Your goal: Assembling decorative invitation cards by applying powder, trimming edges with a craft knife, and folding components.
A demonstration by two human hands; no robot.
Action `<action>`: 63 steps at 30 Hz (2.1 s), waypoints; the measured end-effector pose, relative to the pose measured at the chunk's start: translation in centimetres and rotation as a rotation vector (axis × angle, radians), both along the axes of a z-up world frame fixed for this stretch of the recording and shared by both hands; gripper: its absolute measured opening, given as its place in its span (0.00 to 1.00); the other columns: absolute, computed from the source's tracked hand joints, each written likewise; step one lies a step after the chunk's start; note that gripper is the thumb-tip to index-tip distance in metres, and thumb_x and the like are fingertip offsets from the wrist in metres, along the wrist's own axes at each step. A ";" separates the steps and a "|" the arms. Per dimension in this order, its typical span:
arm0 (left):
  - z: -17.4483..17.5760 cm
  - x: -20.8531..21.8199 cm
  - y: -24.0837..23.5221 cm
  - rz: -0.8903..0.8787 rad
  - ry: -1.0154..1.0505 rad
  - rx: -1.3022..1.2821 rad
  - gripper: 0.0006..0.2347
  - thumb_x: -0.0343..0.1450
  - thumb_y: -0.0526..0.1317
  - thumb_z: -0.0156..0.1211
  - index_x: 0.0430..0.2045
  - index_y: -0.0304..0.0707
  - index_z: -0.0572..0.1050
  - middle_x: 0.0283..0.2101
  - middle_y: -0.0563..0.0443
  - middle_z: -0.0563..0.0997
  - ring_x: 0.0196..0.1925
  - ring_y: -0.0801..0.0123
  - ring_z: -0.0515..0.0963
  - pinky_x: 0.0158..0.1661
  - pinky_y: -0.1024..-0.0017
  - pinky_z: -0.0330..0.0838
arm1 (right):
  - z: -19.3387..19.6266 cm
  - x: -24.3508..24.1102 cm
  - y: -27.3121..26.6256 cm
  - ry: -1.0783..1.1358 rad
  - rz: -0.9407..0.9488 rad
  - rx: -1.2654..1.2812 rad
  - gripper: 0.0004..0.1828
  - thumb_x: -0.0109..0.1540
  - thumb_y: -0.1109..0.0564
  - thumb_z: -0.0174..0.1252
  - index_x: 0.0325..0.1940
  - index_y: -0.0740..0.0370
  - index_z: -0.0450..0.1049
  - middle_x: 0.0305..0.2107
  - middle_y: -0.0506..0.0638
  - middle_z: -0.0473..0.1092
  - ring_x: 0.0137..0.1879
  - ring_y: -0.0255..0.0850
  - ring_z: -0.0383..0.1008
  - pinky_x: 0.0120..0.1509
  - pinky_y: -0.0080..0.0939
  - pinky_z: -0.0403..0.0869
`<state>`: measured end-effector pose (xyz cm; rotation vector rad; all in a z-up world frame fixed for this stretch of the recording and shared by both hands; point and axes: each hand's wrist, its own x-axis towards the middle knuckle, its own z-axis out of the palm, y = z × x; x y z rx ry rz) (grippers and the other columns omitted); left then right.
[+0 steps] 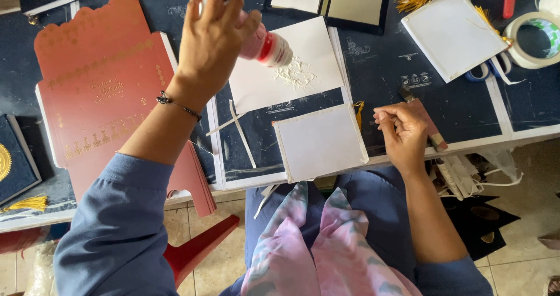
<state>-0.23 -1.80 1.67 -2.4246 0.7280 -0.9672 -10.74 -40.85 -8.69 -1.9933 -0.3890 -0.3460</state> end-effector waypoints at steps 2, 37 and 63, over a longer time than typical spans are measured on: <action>-0.1 0.1 0.0 -0.015 0.007 -0.019 0.20 0.66 0.41 0.80 0.53 0.52 0.81 0.54 0.50 0.75 0.58 0.57 0.71 0.59 0.55 0.70 | 0.0 -0.1 0.1 -0.003 -0.003 -0.003 0.08 0.74 0.66 0.52 0.47 0.74 0.76 0.39 0.60 0.74 0.43 0.44 0.77 0.48 0.38 0.79; -1.9 0.4 1.0 0.079 0.028 -0.013 0.21 0.66 0.39 0.78 0.53 0.55 0.80 0.52 0.49 0.72 0.59 0.56 0.70 0.60 0.52 0.70 | 0.3 -0.1 0.2 -0.006 -0.011 0.002 0.08 0.74 0.66 0.52 0.47 0.74 0.77 0.38 0.60 0.74 0.42 0.43 0.77 0.47 0.37 0.80; -2.1 -0.4 1.4 0.130 0.111 -0.093 0.24 0.64 0.37 0.77 0.55 0.54 0.79 0.57 0.46 0.73 0.60 0.53 0.71 0.62 0.50 0.69 | 0.3 0.0 0.1 0.003 -0.026 -0.016 0.09 0.73 0.65 0.52 0.46 0.72 0.77 0.37 0.58 0.75 0.42 0.42 0.78 0.46 0.37 0.81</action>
